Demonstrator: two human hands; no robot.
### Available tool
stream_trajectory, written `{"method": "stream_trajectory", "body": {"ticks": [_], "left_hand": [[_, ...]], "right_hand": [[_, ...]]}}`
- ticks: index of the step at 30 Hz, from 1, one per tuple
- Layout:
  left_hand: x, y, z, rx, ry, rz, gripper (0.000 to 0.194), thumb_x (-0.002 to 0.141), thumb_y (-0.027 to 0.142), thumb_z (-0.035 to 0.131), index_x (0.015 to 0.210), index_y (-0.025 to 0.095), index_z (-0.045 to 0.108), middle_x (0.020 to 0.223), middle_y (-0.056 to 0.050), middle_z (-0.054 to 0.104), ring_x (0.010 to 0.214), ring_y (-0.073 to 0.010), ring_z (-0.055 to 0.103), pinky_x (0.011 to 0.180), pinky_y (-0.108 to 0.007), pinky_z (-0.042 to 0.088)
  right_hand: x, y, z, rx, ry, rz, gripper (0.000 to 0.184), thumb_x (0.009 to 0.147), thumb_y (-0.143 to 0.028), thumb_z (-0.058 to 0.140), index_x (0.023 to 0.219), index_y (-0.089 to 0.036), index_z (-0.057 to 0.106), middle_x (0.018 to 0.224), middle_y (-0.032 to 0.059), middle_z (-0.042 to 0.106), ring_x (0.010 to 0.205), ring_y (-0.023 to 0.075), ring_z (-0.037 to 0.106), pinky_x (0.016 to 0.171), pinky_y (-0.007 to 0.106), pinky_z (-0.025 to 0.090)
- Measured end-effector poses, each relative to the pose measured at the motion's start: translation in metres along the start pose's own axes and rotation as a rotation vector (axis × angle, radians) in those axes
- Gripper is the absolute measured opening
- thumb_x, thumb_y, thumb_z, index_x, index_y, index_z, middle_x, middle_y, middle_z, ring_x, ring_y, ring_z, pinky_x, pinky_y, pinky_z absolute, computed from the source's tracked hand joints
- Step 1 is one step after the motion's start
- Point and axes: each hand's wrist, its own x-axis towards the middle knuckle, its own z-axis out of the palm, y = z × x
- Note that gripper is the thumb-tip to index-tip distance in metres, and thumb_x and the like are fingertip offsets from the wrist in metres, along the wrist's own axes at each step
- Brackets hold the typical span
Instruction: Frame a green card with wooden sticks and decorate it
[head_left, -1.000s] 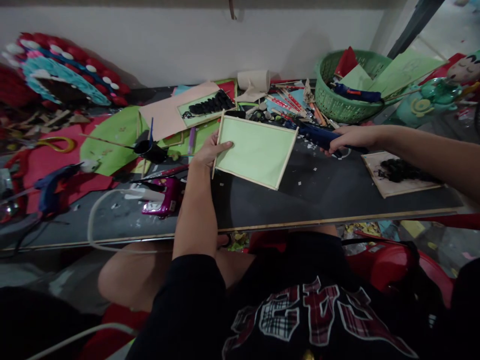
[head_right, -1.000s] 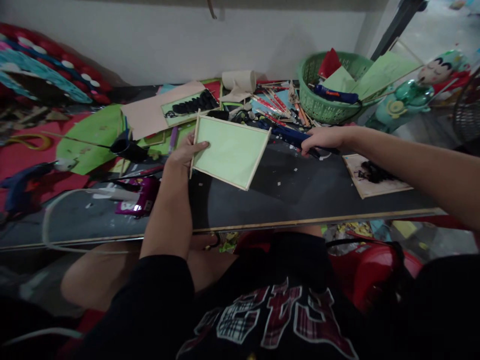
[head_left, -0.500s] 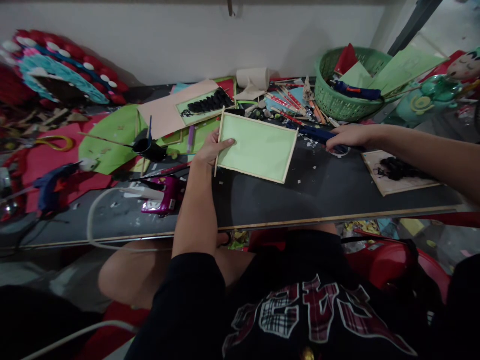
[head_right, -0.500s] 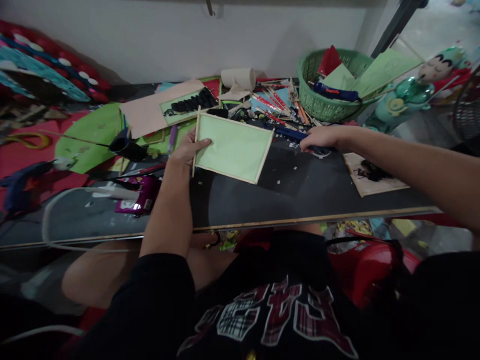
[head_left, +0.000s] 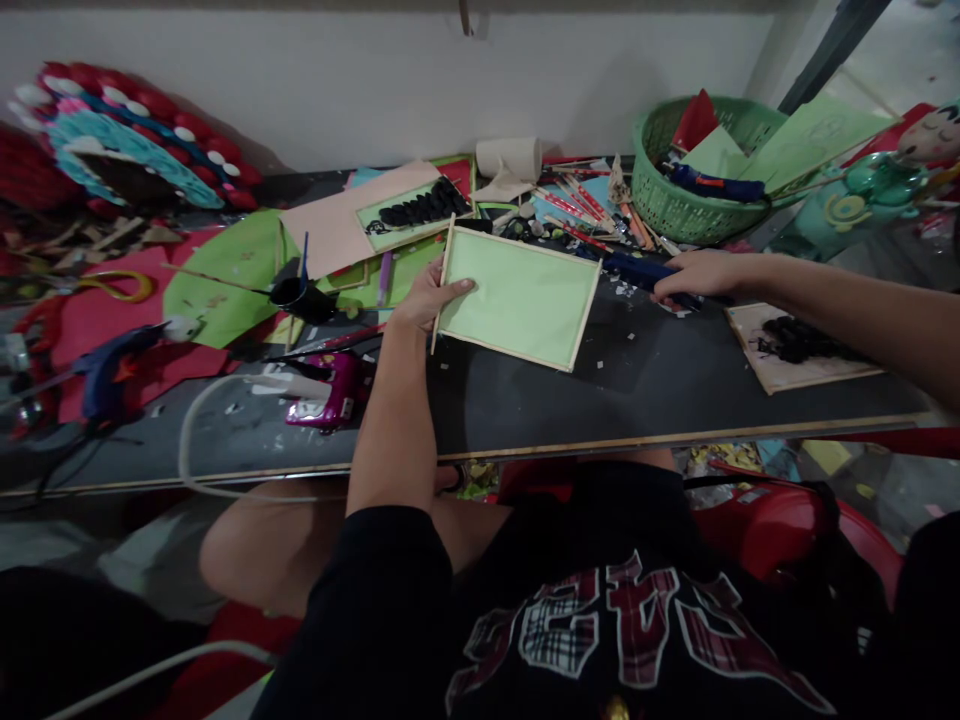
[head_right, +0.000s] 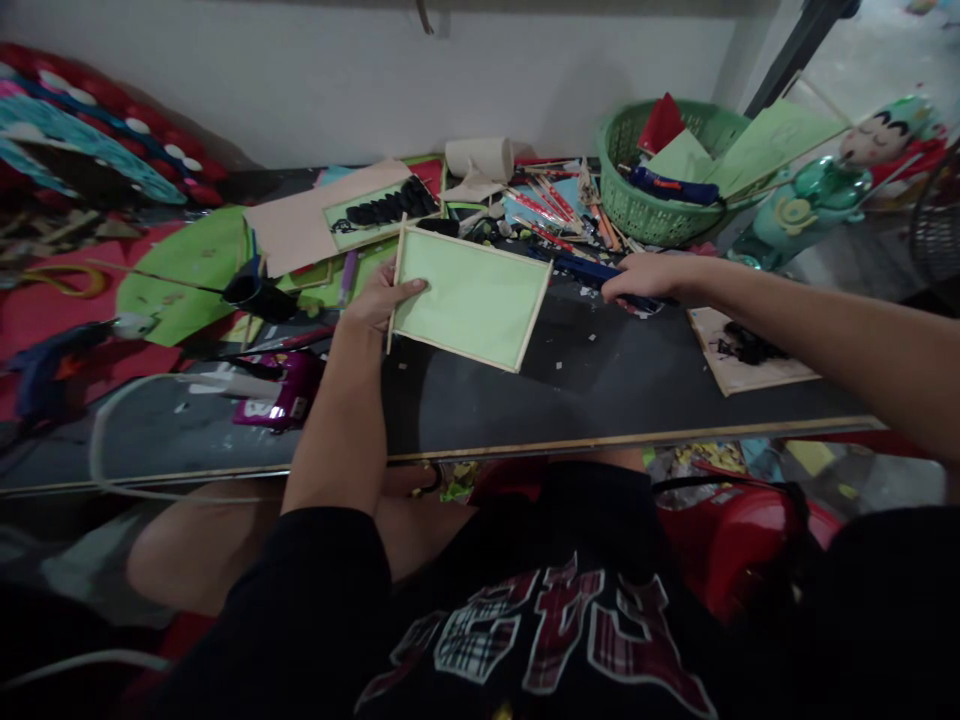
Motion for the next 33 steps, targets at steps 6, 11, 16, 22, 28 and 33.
{"method": "stream_trajectory", "body": {"ticks": [6,11,16,22,28,33], "left_hand": [[0.001,-0.002,0.000,0.018,-0.003,0.019,0.070,0.055,0.029,0.094,0.115,0.015,0.063,0.099,-0.010,0.077,0.102,-0.0357,0.074,0.078,-0.038,0.066],[0.005,-0.007,-0.004,0.039,-0.060,0.046,0.075,0.051,0.042,0.097,0.114,0.018,0.063,0.102,-0.009,0.077,0.100,-0.0338,0.075,0.077,-0.036,0.066],[0.007,-0.009,-0.004,0.099,-0.085,0.059,0.078,0.055,0.047,0.094,0.117,0.016,0.060,0.102,-0.011,0.077,0.097,-0.0336,0.075,0.077,-0.039,0.067],[0.007,-0.010,0.000,0.109,-0.083,0.051,0.074,0.059,0.041,0.091,0.120,0.013,0.059,0.104,-0.013,0.075,0.098,-0.0341,0.075,0.078,-0.041,0.066],[0.012,-0.016,-0.005,0.058,-0.062,0.072,0.077,0.053,0.046,0.095,0.115,0.015,0.060,0.100,-0.011,0.076,0.088,-0.0289,0.075,0.071,-0.035,0.065],[0.015,-0.018,-0.008,0.036,-0.065,0.088,0.083,0.051,0.048,0.096,0.118,0.015,0.060,0.100,-0.011,0.076,0.092,-0.0311,0.076,0.073,-0.036,0.065]], "right_hand": [[-0.003,-0.012,-0.006,-0.243,-0.074,0.066,0.038,0.079,-0.033,0.072,0.048,-0.021,0.052,0.049,0.0030,0.053,0.055,0.0181,0.056,0.066,0.035,0.046],[-0.005,-0.020,-0.003,-0.425,-0.039,0.061,0.037,0.083,-0.028,0.061,0.047,-0.020,0.053,0.049,0.0046,0.055,0.062,0.0191,0.058,0.066,0.032,0.043],[-0.001,-0.016,-0.002,-0.503,-0.016,0.034,0.041,0.084,-0.035,0.059,0.046,-0.020,0.054,0.045,0.0046,0.051,0.063,0.0200,0.056,0.065,0.032,0.040],[0.010,-0.007,-0.001,-0.542,-0.034,0.014,0.046,0.087,-0.046,0.059,0.049,-0.020,0.057,0.045,0.0037,0.050,0.060,0.0200,0.057,0.065,0.032,0.041],[0.009,-0.011,-0.023,-0.451,0.065,0.138,0.050,0.087,-0.055,0.064,0.063,-0.011,0.065,0.051,0.0068,0.056,0.060,0.0175,0.054,0.065,0.032,0.040],[0.005,-0.005,-0.037,-0.199,0.064,0.113,0.026,0.086,-0.033,0.063,0.075,-0.010,0.067,0.067,0.0091,0.065,0.063,0.0156,0.056,0.065,0.030,0.043]]}}
